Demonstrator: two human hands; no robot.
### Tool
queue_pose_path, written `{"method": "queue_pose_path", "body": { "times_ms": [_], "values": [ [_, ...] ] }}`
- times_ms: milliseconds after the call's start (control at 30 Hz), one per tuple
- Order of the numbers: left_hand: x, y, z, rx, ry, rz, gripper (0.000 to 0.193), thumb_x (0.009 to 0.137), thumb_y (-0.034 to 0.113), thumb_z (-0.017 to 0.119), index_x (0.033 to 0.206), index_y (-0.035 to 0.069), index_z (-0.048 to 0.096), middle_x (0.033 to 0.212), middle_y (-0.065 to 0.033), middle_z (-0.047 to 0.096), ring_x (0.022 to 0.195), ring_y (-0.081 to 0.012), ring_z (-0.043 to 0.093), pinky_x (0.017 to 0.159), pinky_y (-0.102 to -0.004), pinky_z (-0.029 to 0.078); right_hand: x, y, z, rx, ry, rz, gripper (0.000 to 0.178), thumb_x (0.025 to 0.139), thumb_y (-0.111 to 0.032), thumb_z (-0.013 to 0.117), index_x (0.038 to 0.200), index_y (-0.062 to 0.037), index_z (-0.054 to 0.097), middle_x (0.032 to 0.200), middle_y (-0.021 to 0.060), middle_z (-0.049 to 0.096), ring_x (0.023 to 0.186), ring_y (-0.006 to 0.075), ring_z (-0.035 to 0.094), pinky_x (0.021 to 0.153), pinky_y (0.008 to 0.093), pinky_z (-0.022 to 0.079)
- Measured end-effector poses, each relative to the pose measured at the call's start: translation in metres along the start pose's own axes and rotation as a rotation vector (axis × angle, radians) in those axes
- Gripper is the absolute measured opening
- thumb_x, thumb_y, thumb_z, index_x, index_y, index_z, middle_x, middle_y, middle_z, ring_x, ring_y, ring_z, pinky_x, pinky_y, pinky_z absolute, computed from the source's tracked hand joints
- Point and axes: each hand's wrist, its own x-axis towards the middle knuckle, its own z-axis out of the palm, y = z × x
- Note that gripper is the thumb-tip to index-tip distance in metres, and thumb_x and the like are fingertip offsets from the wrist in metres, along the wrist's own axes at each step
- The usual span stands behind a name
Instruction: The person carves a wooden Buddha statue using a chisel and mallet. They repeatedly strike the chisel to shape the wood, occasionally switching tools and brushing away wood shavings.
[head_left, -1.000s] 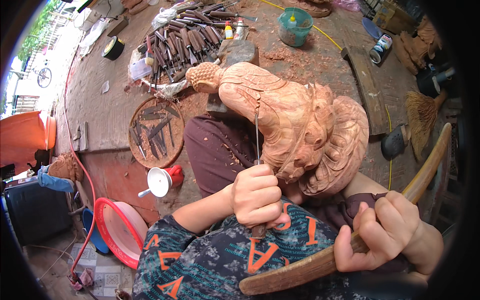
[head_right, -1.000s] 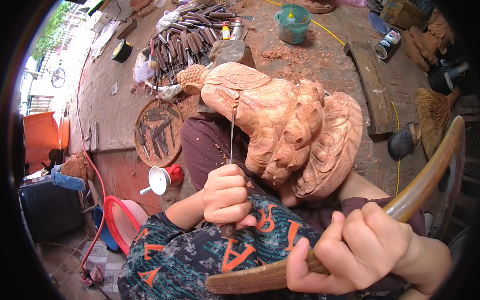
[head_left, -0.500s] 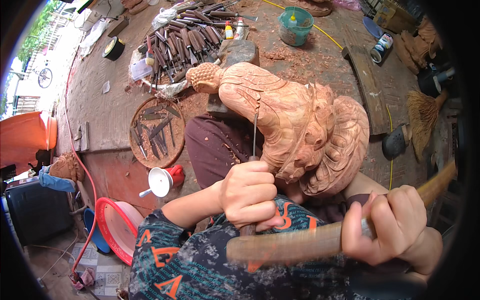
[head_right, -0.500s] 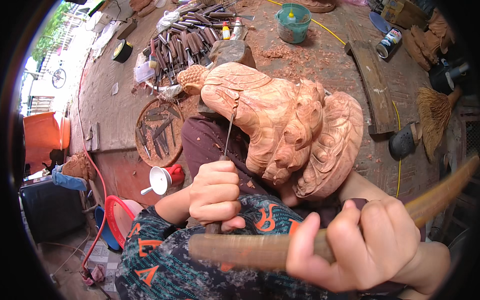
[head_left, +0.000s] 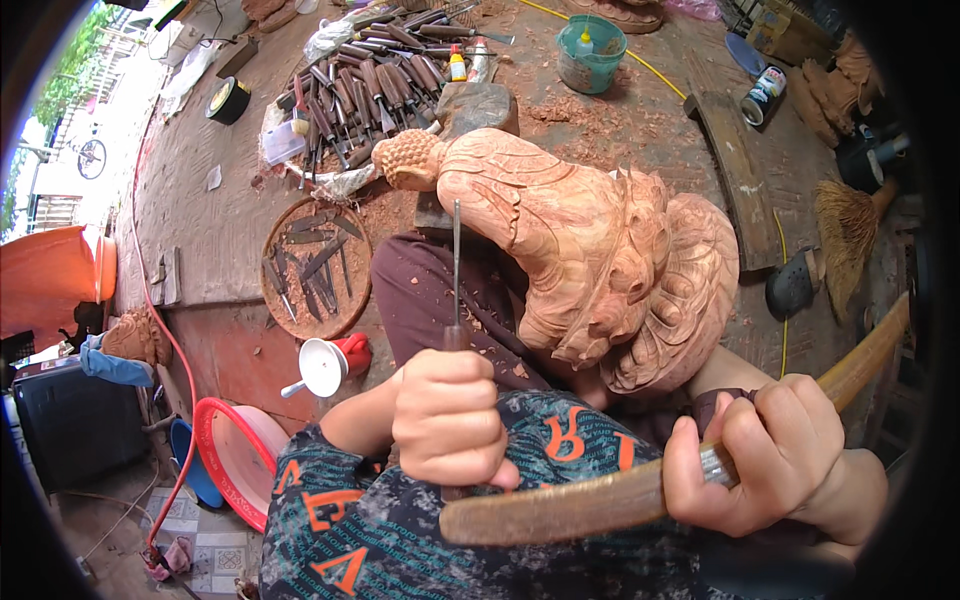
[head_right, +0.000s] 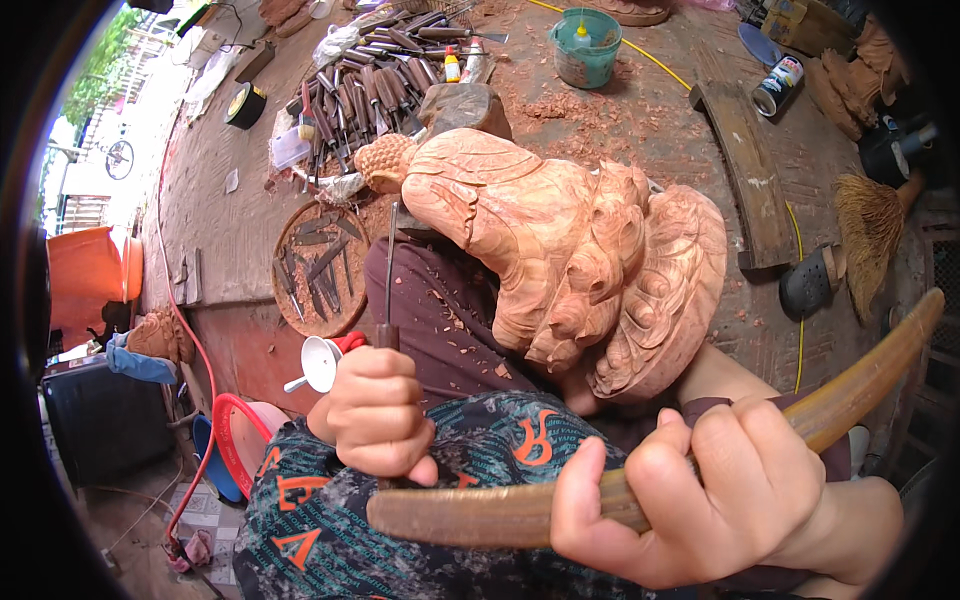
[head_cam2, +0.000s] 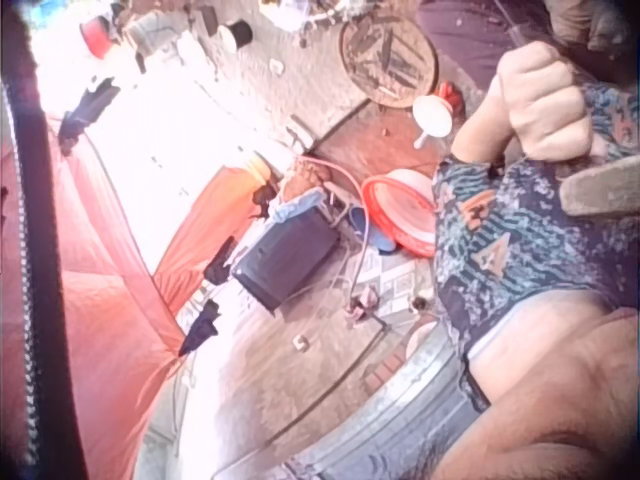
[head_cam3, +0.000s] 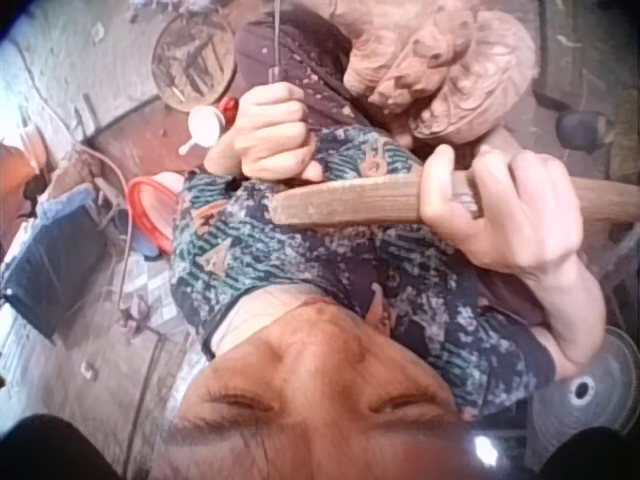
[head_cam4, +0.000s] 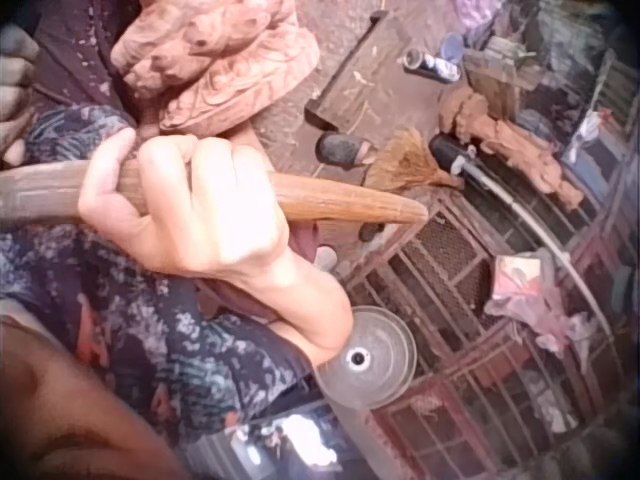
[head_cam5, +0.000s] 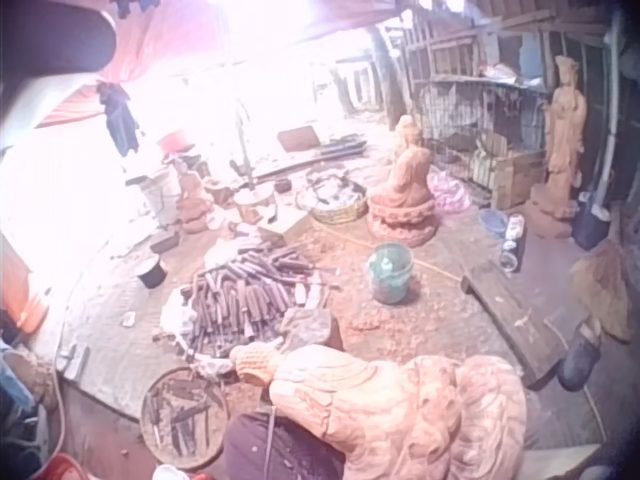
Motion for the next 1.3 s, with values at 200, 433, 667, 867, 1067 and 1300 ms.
{"method": "queue_pose_path", "body": {
  "times_ms": [200,433,667,867,1067,1300],
  "values": [
    [-0.008,-0.005,0.033,-0.194,0.148,-0.121,0.038,0.094,0.027,0.061,0.067,0.001,0.055,0.056,-0.0011,0.041,0.045,-0.0172,0.042,0.046,-0.0322,0.037,0.003,-0.003,0.005,0.024,0.102,-0.052,0.036,0.067,0.012,0.054,0.092,-0.015,0.057,0.065,0.0007,0.034,0.049,0.0112,0.032,0.04,0.0252,0.027],
    [-0.009,-0.007,0.033,-0.225,0.22,-0.15,0.04,0.096,0.029,0.058,0.068,0.0,0.055,0.055,-0.0023,0.041,0.045,-0.0178,0.042,0.046,-0.0328,0.035,0.006,-0.004,0.006,0.056,0.105,-0.042,0.037,0.066,0.011,0.055,0.092,-0.015,0.057,0.062,-0.0003,0.033,0.049,0.0113,0.032,0.041,0.0254,0.027],
    [0.003,-0.006,0.03,-0.256,0.259,-0.25,0.04,0.096,0.027,0.057,0.068,-0.001,0.054,0.056,-0.0027,0.039,0.044,-0.0186,0.039,0.046,-0.0345,0.033,0.008,0.0,-0.002,0.072,0.062,-0.028,0.036,0.066,0.013,0.057,0.092,-0.013,0.058,0.061,-0.0002,0.035,0.048,0.0121,0.034,0.041,0.026,0.027],
    [0.006,-0.007,0.032,-0.229,0.27,-0.27,0.037,0.095,0.025,0.057,0.069,-0.001,0.054,0.056,-0.0026,0.036,0.045,-0.0191,0.038,0.045,-0.035,0.032,0.003,0.004,-0.002,0.064,0.113,-0.06,0.035,0.068,0.014,0.06,0.092,-0.0114,0.057,0.061,0.0019,0.038,0.05,0.0133,0.038,0.041,0.0272,0.029],
    [0.011,-0.002,0.025,-0.229,0.258,-0.318,0.036,0.094,0.023,0.057,0.068,-0.002,0.054,0.055,-0.0031,0.037,0.044,-0.0192,0.038,0.045,-0.0351,0.031,0.0,0.01,0.003,0.103,0.162,-0.053,0.038,0.066,0.015,0.06,0.094,-0.0116,0.056,0.063,0.0029,0.04,0.05,0.0144,0.04,0.041,0.0276,0.029],
    [0.016,-0.01,0.033,-0.175,0.231,-0.268,0.035,0.082,0.016,0.067,0.057,0.007,0.043,0.054,-0.0009,0.032,0.043,-0.0177,0.034,0.043,-0.0324,0.023,0.0,0.011,-0.001,0.072,0.059,0.018,0.039,0.065,0.014,0.061,0.095,-0.0105,0.055,0.063,0.0038,0.041,0.049,0.0153,0.039,0.04,0.0282,0.028]
  ]
}}
